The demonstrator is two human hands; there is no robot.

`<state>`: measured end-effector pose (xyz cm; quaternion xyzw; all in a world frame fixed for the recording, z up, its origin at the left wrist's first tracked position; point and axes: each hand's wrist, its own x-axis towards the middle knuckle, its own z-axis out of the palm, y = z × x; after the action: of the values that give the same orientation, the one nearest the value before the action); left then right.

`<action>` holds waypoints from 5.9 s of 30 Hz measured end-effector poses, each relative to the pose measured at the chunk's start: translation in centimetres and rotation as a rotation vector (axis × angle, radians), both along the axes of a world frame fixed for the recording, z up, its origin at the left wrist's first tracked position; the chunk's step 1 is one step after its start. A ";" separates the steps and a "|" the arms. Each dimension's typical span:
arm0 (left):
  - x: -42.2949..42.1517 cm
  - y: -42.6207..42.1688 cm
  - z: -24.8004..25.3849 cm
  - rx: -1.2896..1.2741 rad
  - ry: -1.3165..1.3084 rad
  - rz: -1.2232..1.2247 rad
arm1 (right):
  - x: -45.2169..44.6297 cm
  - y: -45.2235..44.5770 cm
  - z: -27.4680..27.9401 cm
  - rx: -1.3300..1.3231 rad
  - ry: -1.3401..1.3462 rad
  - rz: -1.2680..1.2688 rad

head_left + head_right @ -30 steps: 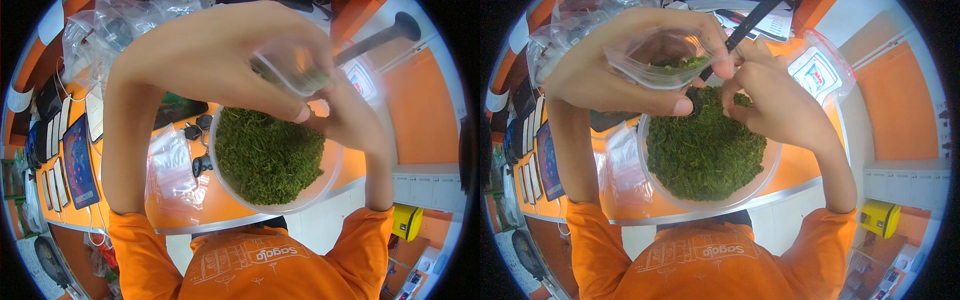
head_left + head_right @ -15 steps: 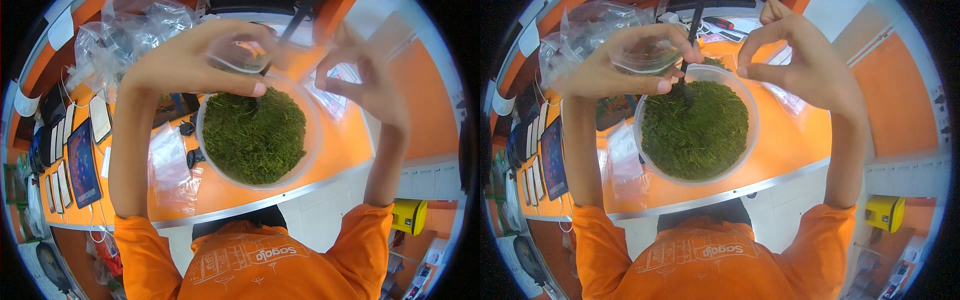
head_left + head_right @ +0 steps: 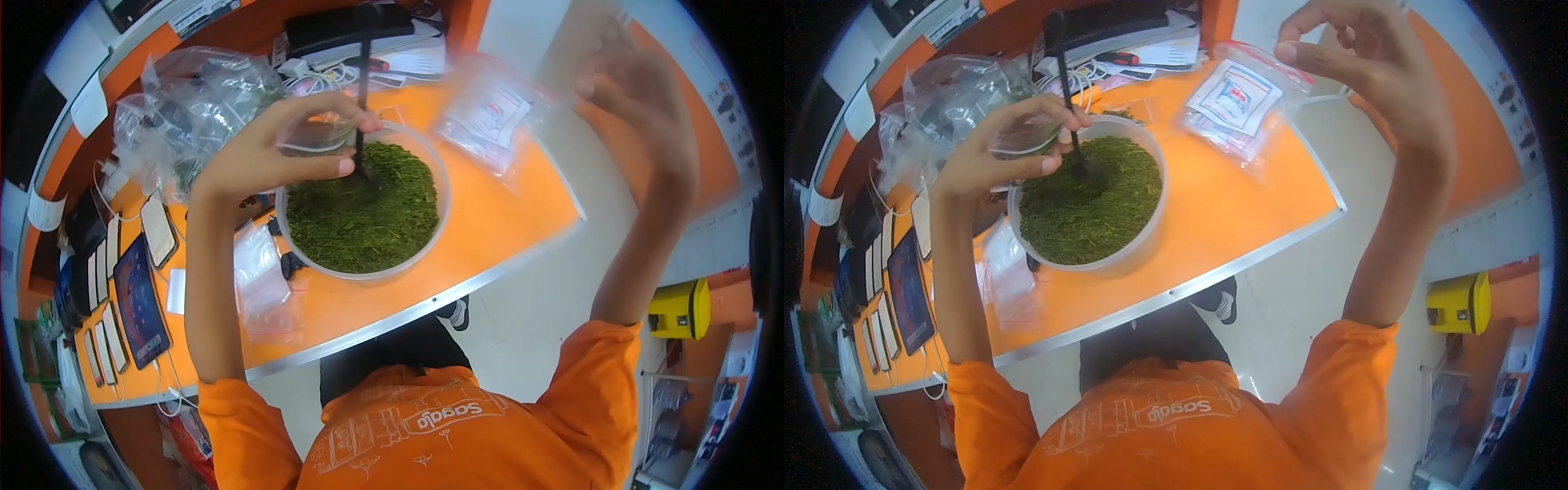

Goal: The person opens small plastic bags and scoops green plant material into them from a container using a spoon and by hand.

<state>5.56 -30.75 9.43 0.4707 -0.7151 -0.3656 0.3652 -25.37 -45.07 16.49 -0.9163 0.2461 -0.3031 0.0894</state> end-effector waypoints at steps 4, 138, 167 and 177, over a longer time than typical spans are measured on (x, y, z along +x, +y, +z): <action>-0.7 0.5 -0.2 -0.023 0.004 0.058 | -4.2 1.2 -1.4 0.155 -0.184 -0.046; -1.7 1.9 0.2 -0.133 -0.207 0.643 | 9.5 5.7 -2.6 -0.027 -0.942 0.139; 0.8 0.9 -2.5 -0.074 0.647 0.114 | 8.4 3.3 -7.5 0.478 -0.846 0.204; -0.3 0.1 -3.2 -0.014 0.698 0.035 | 5.3 4.5 -6.8 0.360 0.225 0.746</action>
<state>5.30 -30.70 6.26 0.3271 -0.5414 -0.4934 0.5971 -20.06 -40.53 9.69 -0.9396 -0.0452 -0.1004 0.3239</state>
